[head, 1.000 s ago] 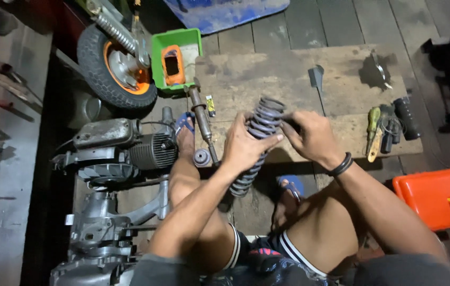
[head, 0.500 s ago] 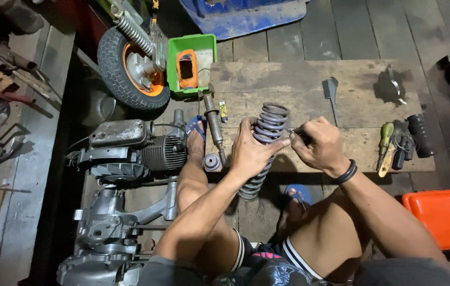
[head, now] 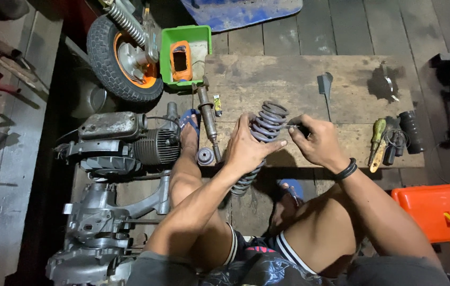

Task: The person holds a metal suspension spring and uses a small metal tool to scrape and clean the coils. The person rotates the spring to access different sections while seated on the floor.

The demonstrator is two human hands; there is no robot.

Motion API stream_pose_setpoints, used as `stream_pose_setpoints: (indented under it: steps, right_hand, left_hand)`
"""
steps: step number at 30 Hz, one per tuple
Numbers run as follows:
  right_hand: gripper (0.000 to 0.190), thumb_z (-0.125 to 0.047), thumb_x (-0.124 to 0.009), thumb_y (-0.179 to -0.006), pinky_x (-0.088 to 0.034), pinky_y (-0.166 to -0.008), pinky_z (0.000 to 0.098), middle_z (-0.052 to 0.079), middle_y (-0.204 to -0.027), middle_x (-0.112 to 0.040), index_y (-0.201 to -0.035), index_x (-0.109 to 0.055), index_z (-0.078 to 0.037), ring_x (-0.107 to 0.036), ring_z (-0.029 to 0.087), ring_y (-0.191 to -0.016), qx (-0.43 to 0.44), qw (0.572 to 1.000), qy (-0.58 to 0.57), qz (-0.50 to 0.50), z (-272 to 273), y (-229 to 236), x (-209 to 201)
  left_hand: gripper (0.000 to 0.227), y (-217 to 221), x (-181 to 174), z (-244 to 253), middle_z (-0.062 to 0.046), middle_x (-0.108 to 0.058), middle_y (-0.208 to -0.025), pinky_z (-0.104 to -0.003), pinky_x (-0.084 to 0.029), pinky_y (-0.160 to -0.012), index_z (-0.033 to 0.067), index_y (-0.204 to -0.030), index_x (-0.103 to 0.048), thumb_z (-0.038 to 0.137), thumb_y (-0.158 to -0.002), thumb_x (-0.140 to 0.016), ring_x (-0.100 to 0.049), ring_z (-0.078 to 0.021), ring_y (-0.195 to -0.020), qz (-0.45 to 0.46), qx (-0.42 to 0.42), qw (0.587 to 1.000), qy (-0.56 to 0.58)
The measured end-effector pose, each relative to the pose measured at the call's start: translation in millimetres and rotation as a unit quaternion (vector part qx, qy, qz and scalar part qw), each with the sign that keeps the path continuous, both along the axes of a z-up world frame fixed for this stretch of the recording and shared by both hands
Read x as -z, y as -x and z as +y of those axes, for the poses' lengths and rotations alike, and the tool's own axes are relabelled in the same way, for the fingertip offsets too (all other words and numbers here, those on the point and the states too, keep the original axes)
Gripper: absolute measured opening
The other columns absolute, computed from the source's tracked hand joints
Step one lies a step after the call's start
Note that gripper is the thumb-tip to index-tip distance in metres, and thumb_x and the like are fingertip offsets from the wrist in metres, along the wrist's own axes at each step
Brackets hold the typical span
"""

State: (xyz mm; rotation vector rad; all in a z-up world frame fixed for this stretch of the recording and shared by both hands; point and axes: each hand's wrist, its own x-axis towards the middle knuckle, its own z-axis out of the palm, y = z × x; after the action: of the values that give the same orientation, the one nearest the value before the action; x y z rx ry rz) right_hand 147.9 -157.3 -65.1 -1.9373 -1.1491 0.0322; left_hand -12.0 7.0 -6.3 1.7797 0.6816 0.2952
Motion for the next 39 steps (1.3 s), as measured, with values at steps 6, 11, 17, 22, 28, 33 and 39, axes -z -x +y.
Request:
stream_pose_setpoints:
  steps: [6, 11, 17, 22, 28, 33, 39]
  right_hand:
    - [0.013, -0.017, -0.067, -0.096, -0.05, -0.058, 0.047, 0.017, -0.056, -0.058, -0.103, -0.076, -0.012, -0.065, 0.041, -0.061, -0.028, 0.998, 0.041, -0.036, 2.9, 12.0, -25.1]
    - [0.011, -0.018, -0.066, -0.098, -0.048, -0.056, 0.0405, 0.012, -0.053, -0.056, -0.099, -0.074, -0.011, -0.063, 0.034, -0.054, -0.03, 0.999, 0.039, -0.018, 0.3, 9.5, -9.5]
    - [0.011, -0.019, -0.068, -0.097, -0.047, -0.054, 0.0374, 0.011, -0.051, -0.054, -0.089, -0.072, -0.012, -0.06, 0.029, -0.051, -0.008, 0.999, 0.037, 0.019, -11.5, 2.5, 10.9]
    - [0.011, -0.013, -0.066, -0.101, -0.046, -0.054, 0.0388, 0.016, -0.056, -0.057, -0.093, -0.072, -0.007, -0.061, 0.033, -0.053, 0.031, 0.999, 0.015, 0.03, -11.6, 10.7, -24.0]
    - [0.006, -0.009, -0.07, -0.1, -0.05, -0.056, 0.0361, 0.011, -0.063, -0.067, -0.097, -0.075, -0.008, -0.065, 0.026, -0.056, 0.047, 0.997, -0.017, 0.061, -7.5, 13.9, -37.8]
    - [0.004, -0.006, -0.072, -0.098, -0.052, -0.054, 0.0337, 0.012, -0.066, -0.071, -0.097, -0.076, -0.004, -0.069, 0.023, -0.057, 0.007, 0.996, -0.049, 0.069, 7.4, 19.2, -51.2]
    - [0.012, -0.006, -0.065, -0.103, -0.054, -0.059, 0.0411, 0.016, -0.066, -0.068, -0.097, -0.075, -0.002, -0.069, 0.034, -0.061, -0.007, 0.999, -0.041, 0.028, 9.0, 16.6, -50.3]
  left_hand:
    - [0.073, 0.2, 1.1, 2.6, -0.015, -0.056, -0.115, -0.06, -0.058, -0.089, 0.016, -0.12, -0.049, 0.051, -0.066, -0.085, -0.066, -0.0451, -0.108, 0.006, -0.006, 0.993, -0.12]
    - [0.074, -3.0, 8.3, 4.0, -0.014, -0.055, -0.112, -0.059, -0.059, -0.086, 0.0159, -0.118, -0.049, 0.053, -0.066, -0.084, -0.066, -0.0458, -0.105, -0.011, -0.015, 0.991, -0.13]
    - [0.077, -9.1, 17.2, 14.4, -0.019, -0.058, -0.115, -0.061, -0.056, -0.093, 0.0117, -0.118, -0.053, 0.051, -0.06, -0.088, -0.064, -0.0479, -0.11, -0.006, -0.039, 0.995, -0.093]
    - [0.076, -3.1, 28.5, 30.9, -0.021, -0.06, -0.115, -0.06, -0.056, -0.092, 0.0098, -0.119, -0.054, 0.046, -0.062, -0.09, -0.065, -0.0486, -0.11, -0.037, -0.059, 0.991, -0.118]
    - [0.072, 0.3, 16.3, 24.3, -0.022, -0.063, -0.107, -0.057, -0.055, -0.09, 0.0103, -0.112, -0.056, 0.05, -0.062, -0.089, -0.066, -0.0479, -0.107, -0.056, -0.046, 0.99, -0.12]
    - [0.071, -1.9, 21.9, 23.3, -0.024, -0.065, -0.105, -0.058, -0.055, -0.09, 0.0091, -0.11, -0.058, 0.046, -0.06, -0.091, -0.066, -0.0492, -0.106, -0.06, -0.049, 0.992, -0.101]
    - [0.069, 2.2, 17.9, 25.1, -0.024, -0.064, -0.102, -0.059, -0.055, -0.086, 0.0077, -0.11, -0.057, 0.044, -0.061, -0.09, -0.066, -0.0494, -0.101, -0.088, -0.027, 0.986, -0.139]
